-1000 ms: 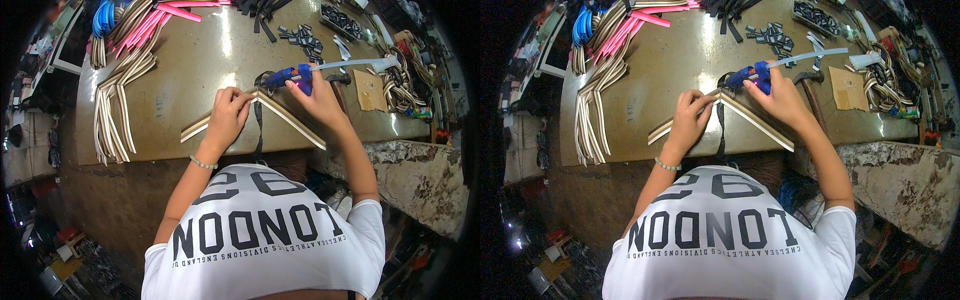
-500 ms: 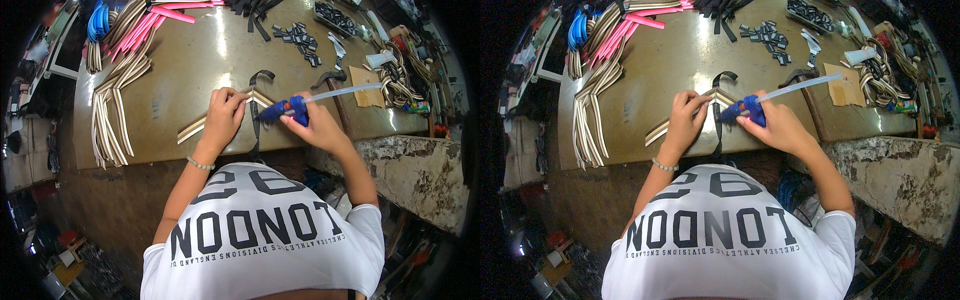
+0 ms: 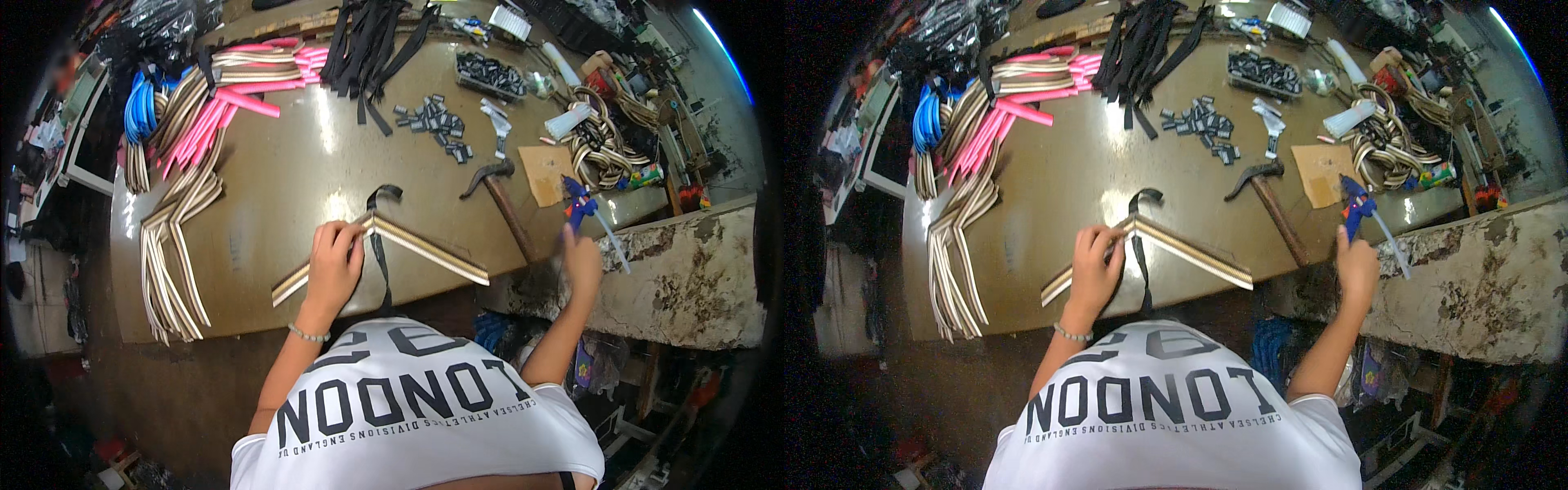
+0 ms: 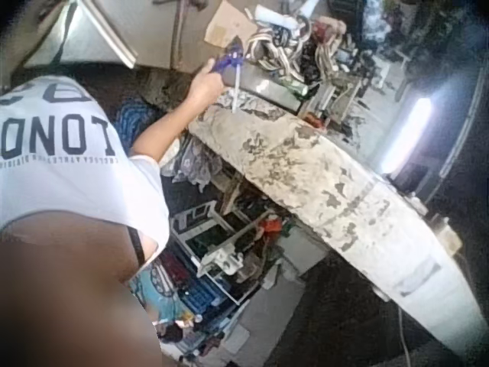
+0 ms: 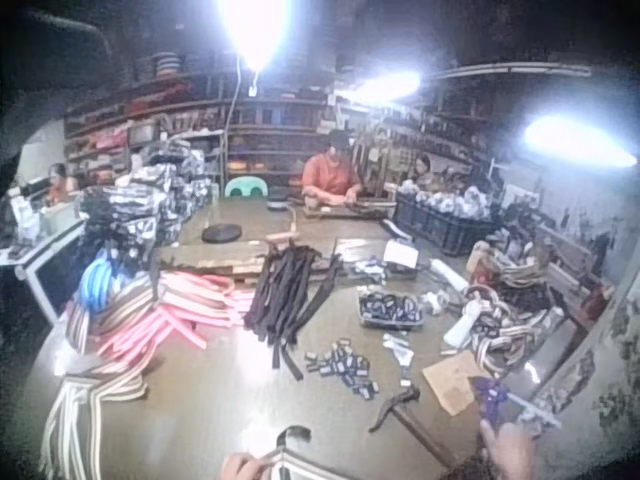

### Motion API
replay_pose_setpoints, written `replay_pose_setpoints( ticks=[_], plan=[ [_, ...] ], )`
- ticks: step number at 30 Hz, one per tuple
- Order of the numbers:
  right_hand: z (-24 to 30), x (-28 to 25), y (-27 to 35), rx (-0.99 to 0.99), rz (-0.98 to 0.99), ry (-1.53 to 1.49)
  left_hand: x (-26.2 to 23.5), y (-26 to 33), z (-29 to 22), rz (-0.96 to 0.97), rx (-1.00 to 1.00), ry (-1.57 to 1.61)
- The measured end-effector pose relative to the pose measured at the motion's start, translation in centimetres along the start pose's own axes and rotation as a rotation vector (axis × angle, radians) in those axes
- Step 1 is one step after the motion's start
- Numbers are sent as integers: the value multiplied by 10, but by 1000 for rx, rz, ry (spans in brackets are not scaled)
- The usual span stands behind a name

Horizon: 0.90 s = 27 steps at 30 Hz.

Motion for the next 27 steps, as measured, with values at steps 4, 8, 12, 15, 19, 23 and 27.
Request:
replay_pose_setpoints(
  ticks=[4,8,12,15,19,23,27],
  plan=[
    [81,-8,-2,-418,-143,-479,-1,0,-3,-31,20,2],
    [160,22,-60,-357,-160,-224,-6,2,-6,-67,22,26],
    [187,50,-78,-316,-171,-91,-10,3,-8,-121,21,51],
    [188,62,-76,-319,-165,-185,-15,4,-6,-178,1,89],
    [189,47,-64,-424,-287,-274,-21,3,-6,-207,41,134],
    [188,-3,-11,-651,-323,-906,-21,-2,-10,-183,-44,280],
    [219,0,85,-755,473,-1393,-7,-13,-11,-81,-299,712]
  ],
)
Point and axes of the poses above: each hand's wrist, its own y-axis away from the middle knuckle, its own x-axis out of the palm, z = x × y, the point moved 5 cm from there along -y, towards the middle knuckle, and after that the axes turned 2 degrees about x, right-handed, at the moved point
